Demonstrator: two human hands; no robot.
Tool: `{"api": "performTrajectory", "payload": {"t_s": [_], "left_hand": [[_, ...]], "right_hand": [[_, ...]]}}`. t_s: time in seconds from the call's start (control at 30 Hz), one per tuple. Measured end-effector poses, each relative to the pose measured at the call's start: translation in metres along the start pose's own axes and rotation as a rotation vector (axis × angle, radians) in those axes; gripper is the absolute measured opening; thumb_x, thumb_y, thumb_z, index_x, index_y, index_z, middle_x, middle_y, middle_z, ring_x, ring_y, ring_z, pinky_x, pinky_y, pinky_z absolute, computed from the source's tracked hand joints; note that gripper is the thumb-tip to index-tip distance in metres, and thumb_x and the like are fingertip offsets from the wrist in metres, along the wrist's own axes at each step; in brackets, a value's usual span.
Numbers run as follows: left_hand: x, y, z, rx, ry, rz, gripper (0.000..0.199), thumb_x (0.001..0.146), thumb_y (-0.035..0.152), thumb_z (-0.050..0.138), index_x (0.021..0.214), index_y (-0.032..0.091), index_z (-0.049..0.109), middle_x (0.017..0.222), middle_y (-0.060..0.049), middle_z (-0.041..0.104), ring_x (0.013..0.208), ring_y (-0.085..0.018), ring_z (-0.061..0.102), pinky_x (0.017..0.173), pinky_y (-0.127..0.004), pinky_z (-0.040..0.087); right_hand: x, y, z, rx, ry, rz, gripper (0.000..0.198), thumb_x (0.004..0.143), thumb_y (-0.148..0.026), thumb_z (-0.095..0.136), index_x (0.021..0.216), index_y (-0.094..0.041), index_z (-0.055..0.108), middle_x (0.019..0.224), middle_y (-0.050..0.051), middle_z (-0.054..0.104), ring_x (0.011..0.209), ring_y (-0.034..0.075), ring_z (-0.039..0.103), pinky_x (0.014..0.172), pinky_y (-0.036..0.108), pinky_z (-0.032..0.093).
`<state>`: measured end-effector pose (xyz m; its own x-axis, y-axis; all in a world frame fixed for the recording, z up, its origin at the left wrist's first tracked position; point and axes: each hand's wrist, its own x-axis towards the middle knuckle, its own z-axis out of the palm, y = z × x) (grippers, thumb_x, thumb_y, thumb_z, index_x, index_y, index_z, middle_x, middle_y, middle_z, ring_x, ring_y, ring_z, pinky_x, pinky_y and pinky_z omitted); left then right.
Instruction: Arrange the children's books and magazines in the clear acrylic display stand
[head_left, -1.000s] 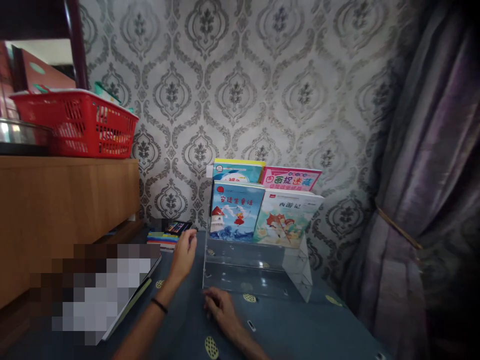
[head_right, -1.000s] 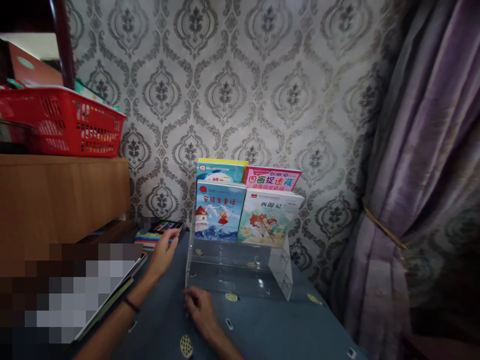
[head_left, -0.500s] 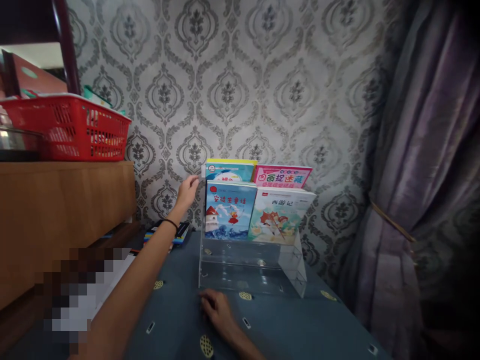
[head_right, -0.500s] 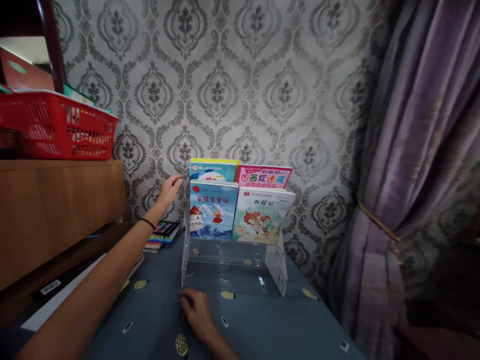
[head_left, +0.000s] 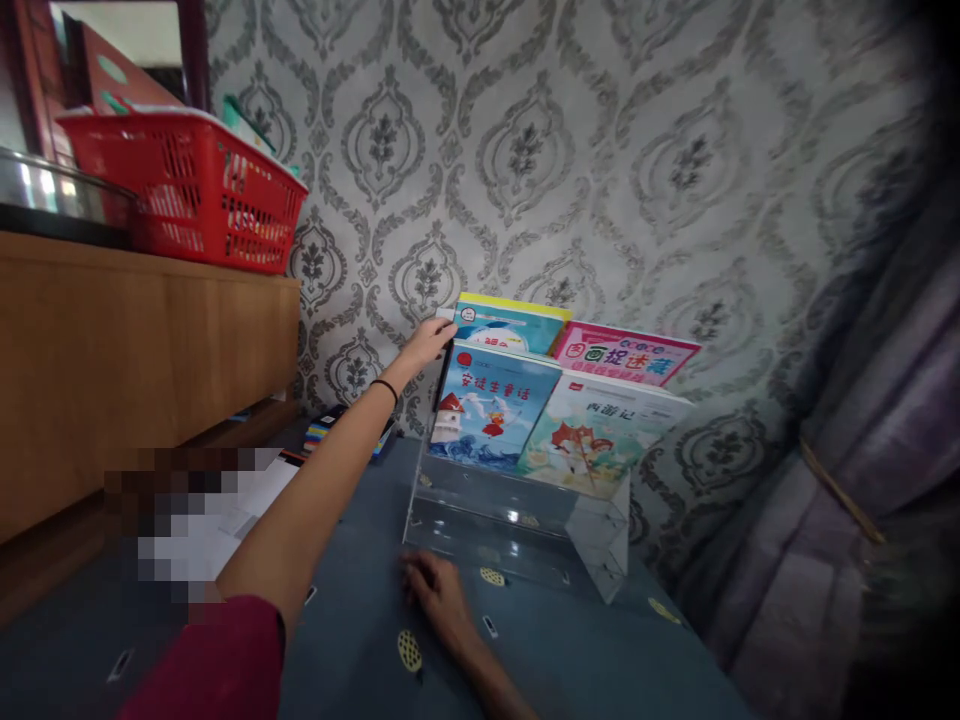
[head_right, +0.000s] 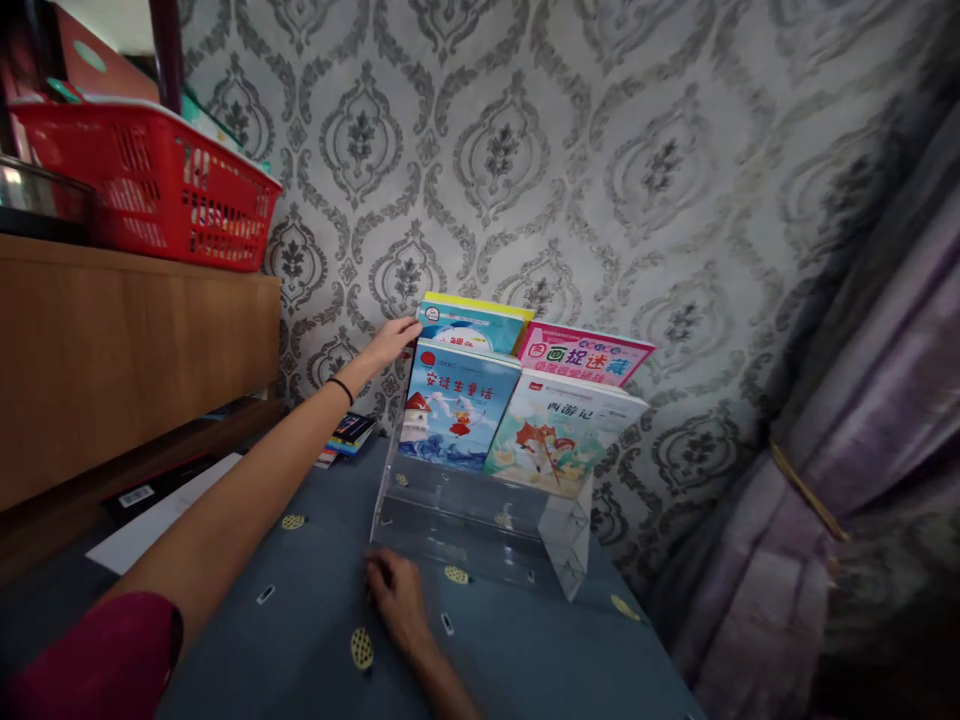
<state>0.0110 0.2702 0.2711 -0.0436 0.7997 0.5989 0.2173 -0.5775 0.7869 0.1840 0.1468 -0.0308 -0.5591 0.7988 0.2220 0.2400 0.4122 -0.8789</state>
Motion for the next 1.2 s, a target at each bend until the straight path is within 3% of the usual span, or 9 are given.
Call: {"api": "performTrajectory", "payload": {"t_s": [0.4,1.2], "left_hand": [[0.001,-0.002,-0.005,-0.083,-0.139,-0.073,0.023,0.092,0.040,0.056,0.081,0.021,0.050,0.074,0.003,0.056,0.061,-0.012,0.057,0.058,-0.022,0.046],[0.021,-0.016,0.000,0.034,-0.033,-0.014,0.021,0.094,0.033,0.052,0.078,0.019,0.050,0.070,0.002,0.051,0.057,-0.012,0.054,0.057,-0.022,0.043]], "right_hand": [[0.000,0.001,0.001,0.003,-0.005,0.018,0.047,0.090,-0.054,0.050,0.104,-0.015,0.072,0.074,0.005,0.067,0.060,0.017,0.061,0.061,0.030,0.049],[-0.001,0.005,0.001,-0.008,-0.018,0.058,0.051,0.090,-0.056,0.049,0.109,-0.016,0.072,0.078,0.006,0.070,0.062,0.017,0.063,0.063,0.030,0.051]]}}
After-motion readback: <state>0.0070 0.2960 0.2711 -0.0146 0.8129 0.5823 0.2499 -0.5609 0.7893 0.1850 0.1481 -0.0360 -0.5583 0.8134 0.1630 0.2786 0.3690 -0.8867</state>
